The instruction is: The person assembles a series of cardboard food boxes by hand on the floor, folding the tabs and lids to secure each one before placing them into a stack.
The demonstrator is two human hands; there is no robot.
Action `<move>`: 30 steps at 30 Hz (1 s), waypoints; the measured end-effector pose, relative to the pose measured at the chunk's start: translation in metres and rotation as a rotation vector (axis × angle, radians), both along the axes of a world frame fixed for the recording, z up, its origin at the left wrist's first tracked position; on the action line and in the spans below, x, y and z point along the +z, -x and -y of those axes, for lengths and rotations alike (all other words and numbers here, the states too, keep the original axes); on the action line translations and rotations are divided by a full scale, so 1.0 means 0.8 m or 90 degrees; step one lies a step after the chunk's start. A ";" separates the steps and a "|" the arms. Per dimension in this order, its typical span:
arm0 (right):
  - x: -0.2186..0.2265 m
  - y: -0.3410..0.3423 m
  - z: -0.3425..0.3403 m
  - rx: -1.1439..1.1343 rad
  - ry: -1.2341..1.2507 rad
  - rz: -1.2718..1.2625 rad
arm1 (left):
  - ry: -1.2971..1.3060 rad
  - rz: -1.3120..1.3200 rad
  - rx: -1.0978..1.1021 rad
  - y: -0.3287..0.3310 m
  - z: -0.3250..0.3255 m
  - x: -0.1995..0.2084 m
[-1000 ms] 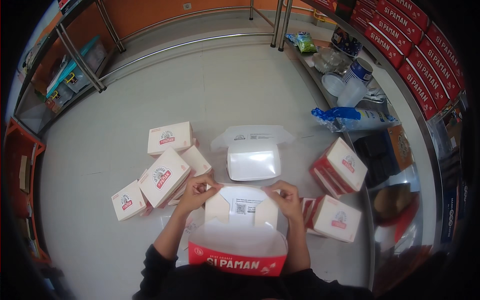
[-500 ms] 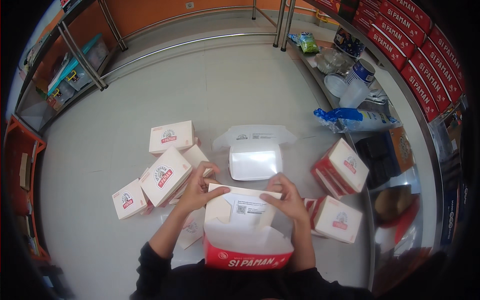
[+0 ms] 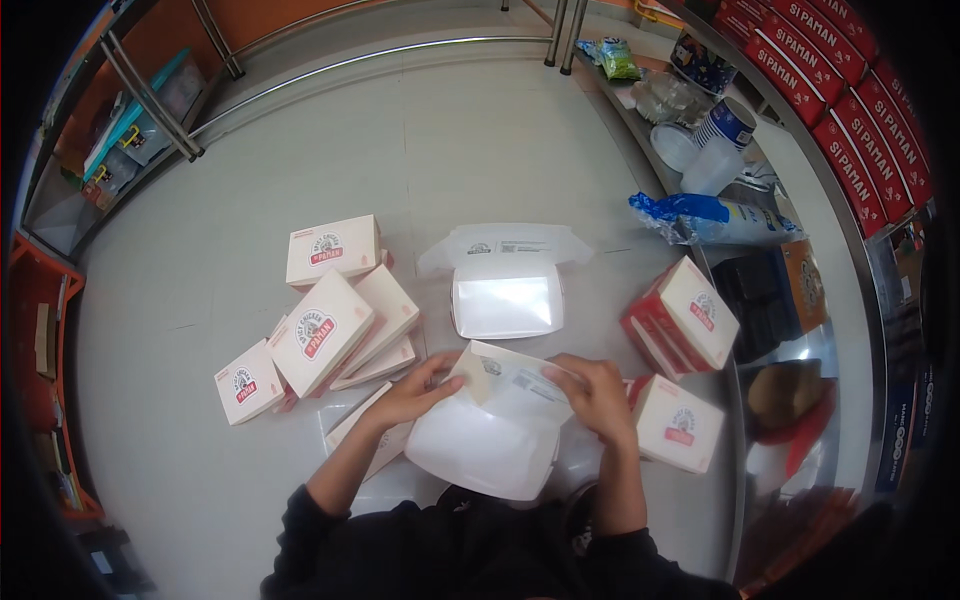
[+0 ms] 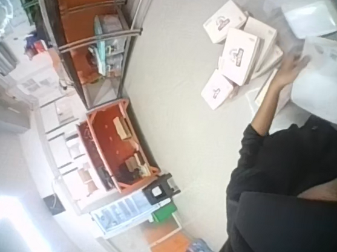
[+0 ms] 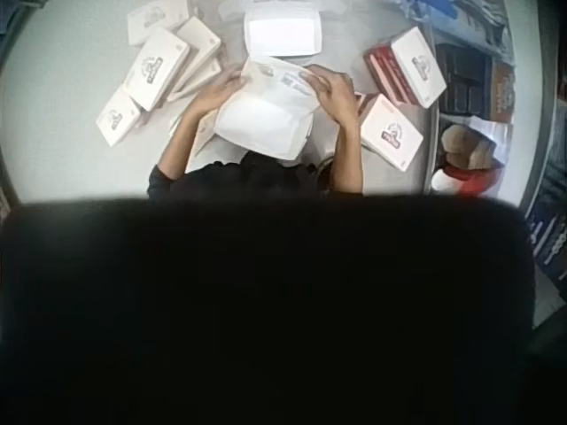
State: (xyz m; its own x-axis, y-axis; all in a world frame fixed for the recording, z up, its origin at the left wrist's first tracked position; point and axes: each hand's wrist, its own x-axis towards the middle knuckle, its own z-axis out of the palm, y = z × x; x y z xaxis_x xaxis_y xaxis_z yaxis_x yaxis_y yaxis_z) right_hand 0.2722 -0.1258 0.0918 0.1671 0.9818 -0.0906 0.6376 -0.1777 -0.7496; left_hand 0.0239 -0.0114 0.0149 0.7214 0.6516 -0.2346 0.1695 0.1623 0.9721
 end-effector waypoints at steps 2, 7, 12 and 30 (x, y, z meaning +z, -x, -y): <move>-0.003 0.005 0.006 -0.011 -0.011 0.010 | 0.114 -0.103 -0.069 0.012 0.013 -0.009; -0.017 0.005 0.012 0.031 -0.117 -0.182 | 0.258 -0.062 0.012 0.014 0.020 -0.011; -0.013 -0.010 0.006 0.010 0.034 -0.343 | 0.188 0.035 -0.054 0.028 0.018 -0.011; -0.076 0.090 0.024 0.301 0.124 0.231 | -0.806 -0.236 -0.176 -0.007 0.056 0.065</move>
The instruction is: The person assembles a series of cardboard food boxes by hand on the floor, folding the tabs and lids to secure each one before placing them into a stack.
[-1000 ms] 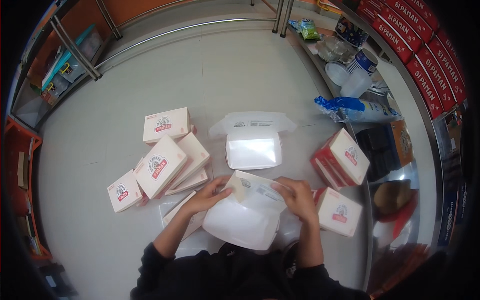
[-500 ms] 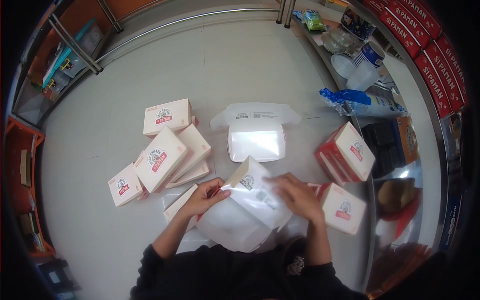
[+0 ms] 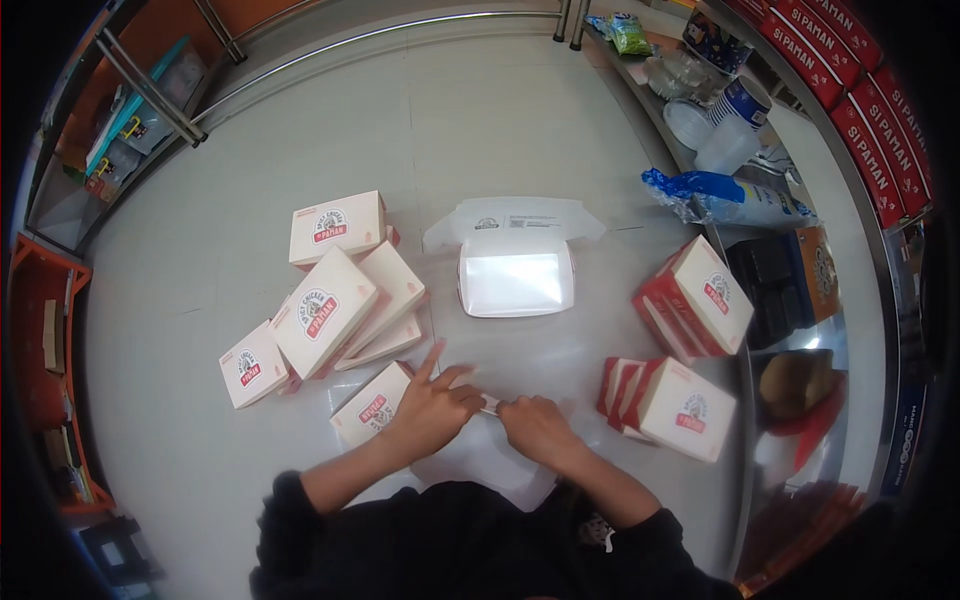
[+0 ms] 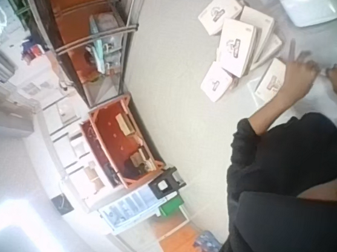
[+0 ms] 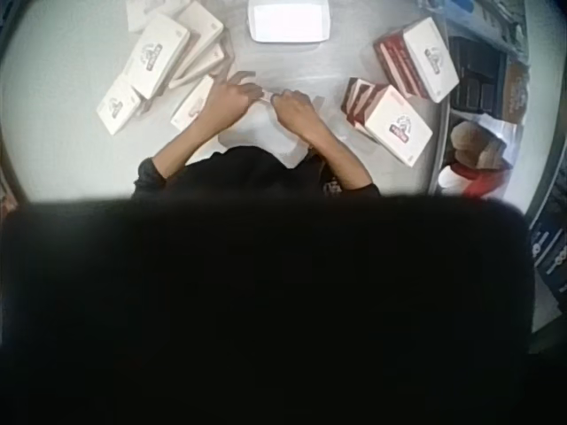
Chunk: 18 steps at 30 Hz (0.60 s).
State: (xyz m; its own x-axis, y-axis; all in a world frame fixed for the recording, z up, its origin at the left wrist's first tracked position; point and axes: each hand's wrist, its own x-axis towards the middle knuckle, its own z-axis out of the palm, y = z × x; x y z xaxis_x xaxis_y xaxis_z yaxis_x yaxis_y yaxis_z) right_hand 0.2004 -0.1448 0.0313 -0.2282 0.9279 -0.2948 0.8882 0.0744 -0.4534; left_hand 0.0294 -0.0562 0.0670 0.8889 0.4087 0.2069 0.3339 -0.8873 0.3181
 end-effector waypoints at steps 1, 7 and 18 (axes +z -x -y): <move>-0.009 -0.002 0.003 0.000 -0.002 0.002 | -0.021 -0.096 -0.009 0.004 -0.003 -0.024; -0.016 -0.045 0.004 0.023 -0.017 0.197 | -0.028 -0.114 0.073 0.025 -0.024 -0.090; -0.093 -0.075 -0.004 -0.569 -0.143 -0.063 | 0.200 0.086 0.389 -0.024 -0.049 -0.096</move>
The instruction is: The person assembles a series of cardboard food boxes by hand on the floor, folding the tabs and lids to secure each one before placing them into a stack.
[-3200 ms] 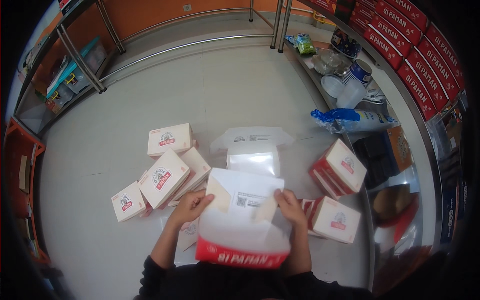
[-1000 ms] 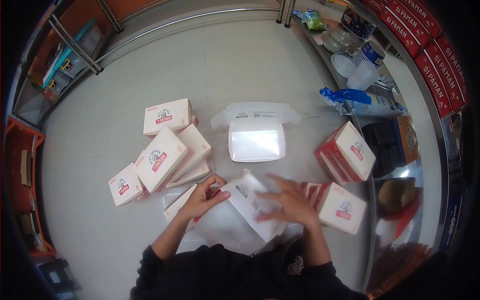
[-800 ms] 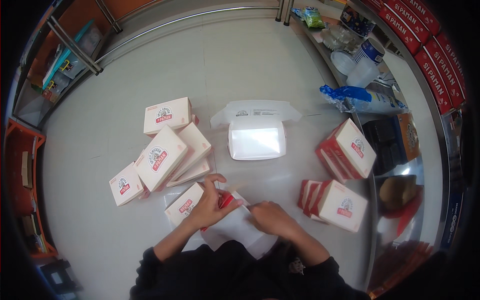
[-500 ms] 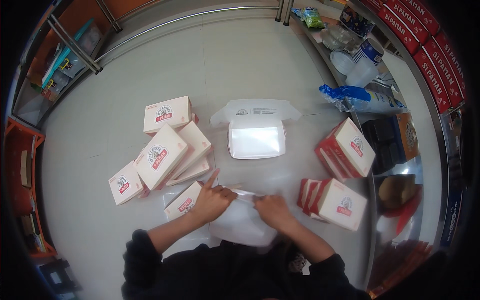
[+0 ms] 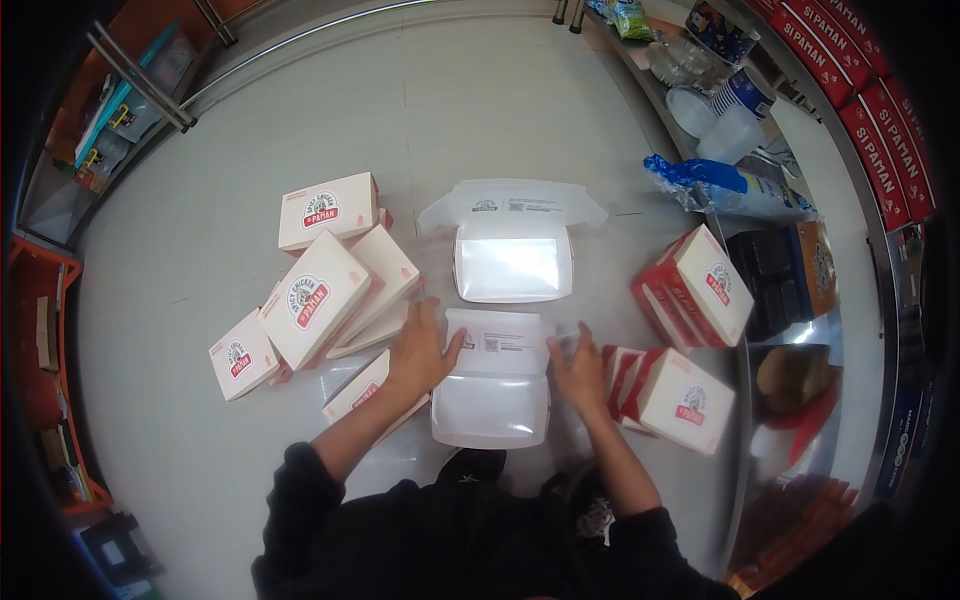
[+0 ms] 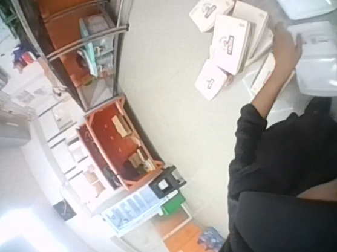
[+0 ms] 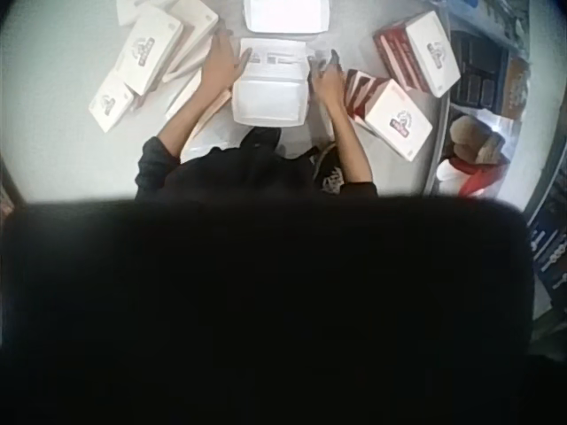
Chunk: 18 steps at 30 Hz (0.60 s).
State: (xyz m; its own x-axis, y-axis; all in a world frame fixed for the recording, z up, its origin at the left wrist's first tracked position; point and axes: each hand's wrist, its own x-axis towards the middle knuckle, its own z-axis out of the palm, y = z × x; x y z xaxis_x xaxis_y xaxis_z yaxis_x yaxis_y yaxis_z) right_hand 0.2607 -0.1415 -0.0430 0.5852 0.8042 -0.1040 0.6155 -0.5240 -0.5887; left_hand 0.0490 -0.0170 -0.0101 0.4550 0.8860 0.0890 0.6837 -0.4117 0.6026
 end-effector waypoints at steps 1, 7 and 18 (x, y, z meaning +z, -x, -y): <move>0.017 -0.002 -0.015 -0.029 0.076 -0.127 | 0.072 -0.157 0.009 -0.007 -0.015 0.003; -0.014 -0.027 -0.005 0.056 0.160 -0.167 | 0.206 -0.289 -0.042 0.020 -0.038 -0.045; 0.046 -0.025 0.010 0.086 -0.123 -0.005 | 0.092 0.132 -0.024 0.055 -0.007 -0.005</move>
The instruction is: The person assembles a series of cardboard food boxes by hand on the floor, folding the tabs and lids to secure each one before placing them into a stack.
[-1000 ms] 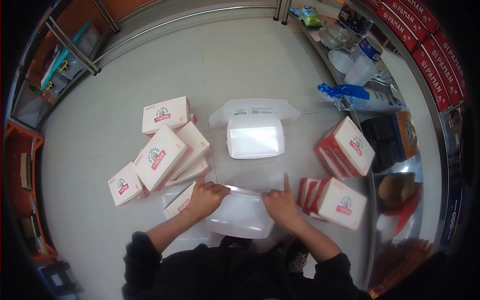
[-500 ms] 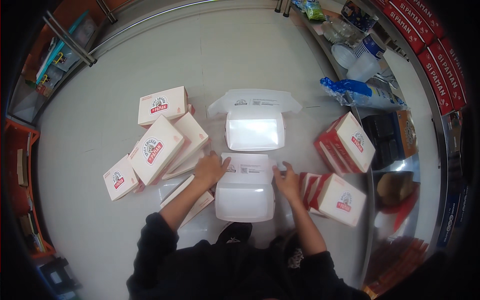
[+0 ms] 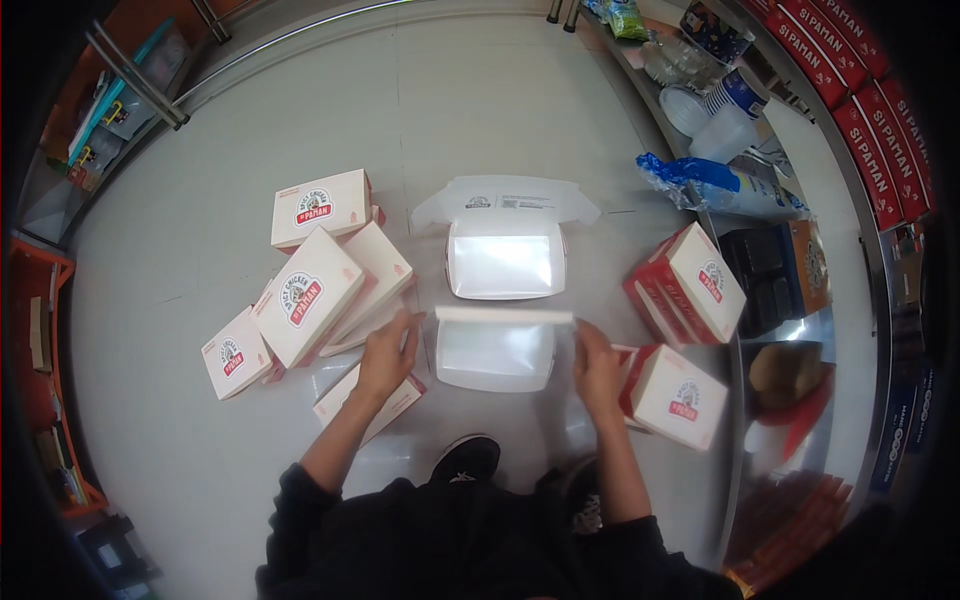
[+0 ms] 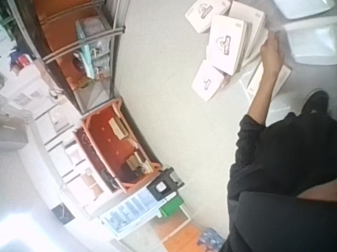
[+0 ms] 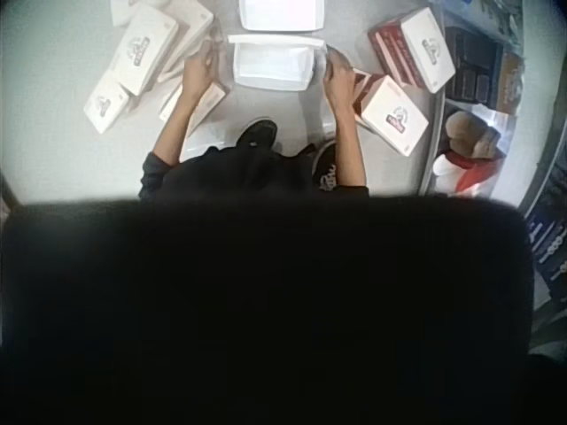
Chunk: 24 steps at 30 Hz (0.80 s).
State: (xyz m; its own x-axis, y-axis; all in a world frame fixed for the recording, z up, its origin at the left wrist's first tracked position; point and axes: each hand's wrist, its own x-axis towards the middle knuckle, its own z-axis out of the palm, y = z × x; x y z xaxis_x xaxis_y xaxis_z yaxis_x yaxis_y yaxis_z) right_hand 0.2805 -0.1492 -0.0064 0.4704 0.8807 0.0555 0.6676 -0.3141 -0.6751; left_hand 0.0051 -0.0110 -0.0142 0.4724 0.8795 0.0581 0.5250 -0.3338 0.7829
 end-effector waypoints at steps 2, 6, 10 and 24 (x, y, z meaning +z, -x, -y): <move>-0.027 0.004 0.012 0.068 -0.107 0.109 | 0.003 -0.037 0.040 0.001 0.011 -0.028; -0.078 0.028 0.027 -0.019 -0.081 -0.027 | -0.013 0.018 0.019 0.009 0.029 -0.116; -0.104 0.030 0.037 -0.029 -0.053 -0.211 | 0.295 0.160 -0.001 -0.006 0.037 -0.104; -0.074 0.032 0.027 -0.021 -0.071 -0.492 | 0.370 0.021 -0.056 0.001 0.018 -0.056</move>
State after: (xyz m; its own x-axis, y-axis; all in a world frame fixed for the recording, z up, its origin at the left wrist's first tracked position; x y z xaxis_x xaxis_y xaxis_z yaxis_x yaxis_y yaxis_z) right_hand 0.2551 -0.1707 -0.0659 0.4379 0.8738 -0.2116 -0.0140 -0.2287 -0.9734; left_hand 0.0044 -0.0250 -0.0591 0.5510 0.7288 -0.4066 0.4875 0.1144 0.8656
